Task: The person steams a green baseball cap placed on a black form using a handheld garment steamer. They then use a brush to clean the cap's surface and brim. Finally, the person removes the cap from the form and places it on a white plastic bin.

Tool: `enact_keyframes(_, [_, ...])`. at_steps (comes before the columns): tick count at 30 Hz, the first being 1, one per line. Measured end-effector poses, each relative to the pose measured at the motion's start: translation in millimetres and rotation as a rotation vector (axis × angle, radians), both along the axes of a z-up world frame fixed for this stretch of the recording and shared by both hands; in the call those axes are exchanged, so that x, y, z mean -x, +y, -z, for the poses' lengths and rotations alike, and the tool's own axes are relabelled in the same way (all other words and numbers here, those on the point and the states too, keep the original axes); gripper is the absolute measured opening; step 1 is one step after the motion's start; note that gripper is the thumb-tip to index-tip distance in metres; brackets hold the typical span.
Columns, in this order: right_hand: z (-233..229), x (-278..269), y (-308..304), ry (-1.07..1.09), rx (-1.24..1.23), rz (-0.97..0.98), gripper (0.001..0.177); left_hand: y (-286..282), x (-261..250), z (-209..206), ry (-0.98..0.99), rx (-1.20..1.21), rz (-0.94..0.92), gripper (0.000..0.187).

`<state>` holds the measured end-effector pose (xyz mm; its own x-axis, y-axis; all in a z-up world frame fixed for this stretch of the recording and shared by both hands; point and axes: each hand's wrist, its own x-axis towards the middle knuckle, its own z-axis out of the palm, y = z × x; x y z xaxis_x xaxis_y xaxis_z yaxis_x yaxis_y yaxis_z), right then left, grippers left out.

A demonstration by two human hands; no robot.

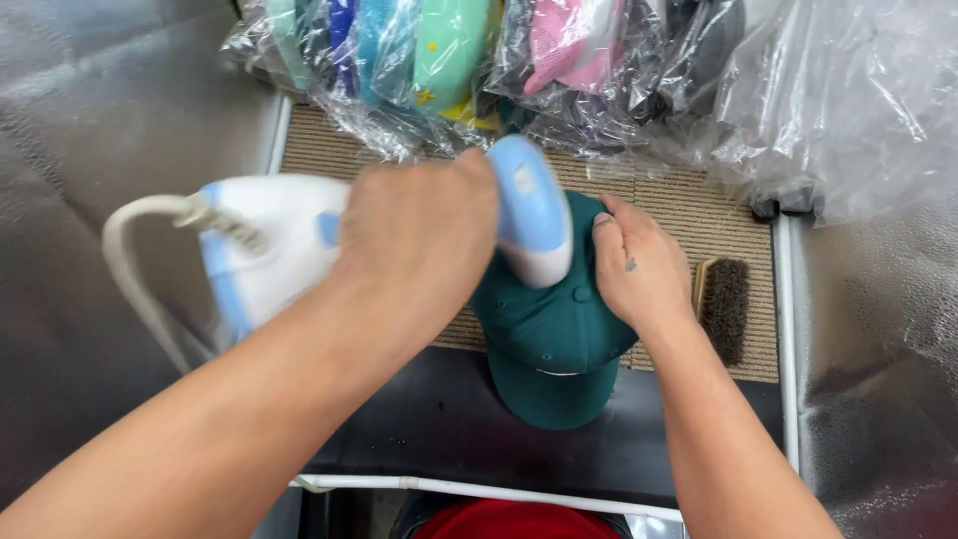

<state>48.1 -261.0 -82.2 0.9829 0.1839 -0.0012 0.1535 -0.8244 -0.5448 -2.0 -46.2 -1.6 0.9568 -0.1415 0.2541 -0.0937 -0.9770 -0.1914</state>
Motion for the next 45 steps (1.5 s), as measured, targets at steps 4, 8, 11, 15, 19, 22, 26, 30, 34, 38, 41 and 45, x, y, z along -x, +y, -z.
enact_keyframes(4, [1.2, -0.2, -3.0, -0.02, -0.023, -0.011, 0.05, -10.7, -11.7, -7.1, 0.027, -0.009, -0.001, 0.007])
enact_keyframes(8, [2.3, -1.4, -1.6, -0.004, -0.094, 0.029, 0.05, -3.2, 5.7, -23.0, 0.196, -0.053, -0.004, 0.008])
enact_keyframes(11, [2.9, -1.2, -3.3, 0.023, -0.101, 0.044, 0.051, -8.1, -1.1, -17.6, 0.172, -0.071, -0.007, 0.009])
enact_keyframes(15, [-6.3, 0.2, 0.2, 0.043, -0.102, 0.051, 0.049, -22.7, -25.0, -9.0, 0.105, 0.011, -0.032, 0.004])
enact_keyframes(19, [5.4, -6.6, -7.5, 0.141, -0.075, 0.073, 0.048, -18.5, -16.2, -32.2, 0.196, 0.156, 0.018, 0.015])
enact_keyframes(22, [2.1, -5.0, -7.4, 0.159, -0.071, 0.079, 0.049, -8.4, -7.6, -38.4, 0.39, 0.023, 0.139, 0.018])
enact_keyframes(26, [7.0, -8.4, -8.0, 0.163, -0.066, 0.067, 0.049, -15.6, -21.2, -29.2, 0.317, 0.061, 0.096, 0.015])
enact_keyframes(30, [10.5, -9.1, -8.8, 0.147, -0.072, 0.052, 0.049, -17.4, -33.1, -31.1, 0.325, 0.134, 0.1, 0.013])
enact_keyframes(34, [0.4, -2.1, -6.2, 0.143, -0.085, 0.048, 0.049, -14.3, -5.5, -34.7, 0.339, 0.081, 0.109, 0.012])
enact_keyframes(38, [-2.2, -2.9, -4.9, 0.131, -0.087, 0.046, 0.049, -22.4, -12.8, -25.1, 0.302, 0.052, 0.066, 0.01])
enact_keyframes(41, [1.4, -3.8, -1.9, 0.128, -0.089, 0.04, 0.048, -25.9, -22.7, -21.7, 0.182, 0.138, 0.037, 0.013])
enact_keyframes(45, [-2.3, -0.9, -5.3, 0.135, -0.084, 0.021, 0.05, -32.4, -13.6, -32.0, 0.23, 0.174, 0.012, 0.013])
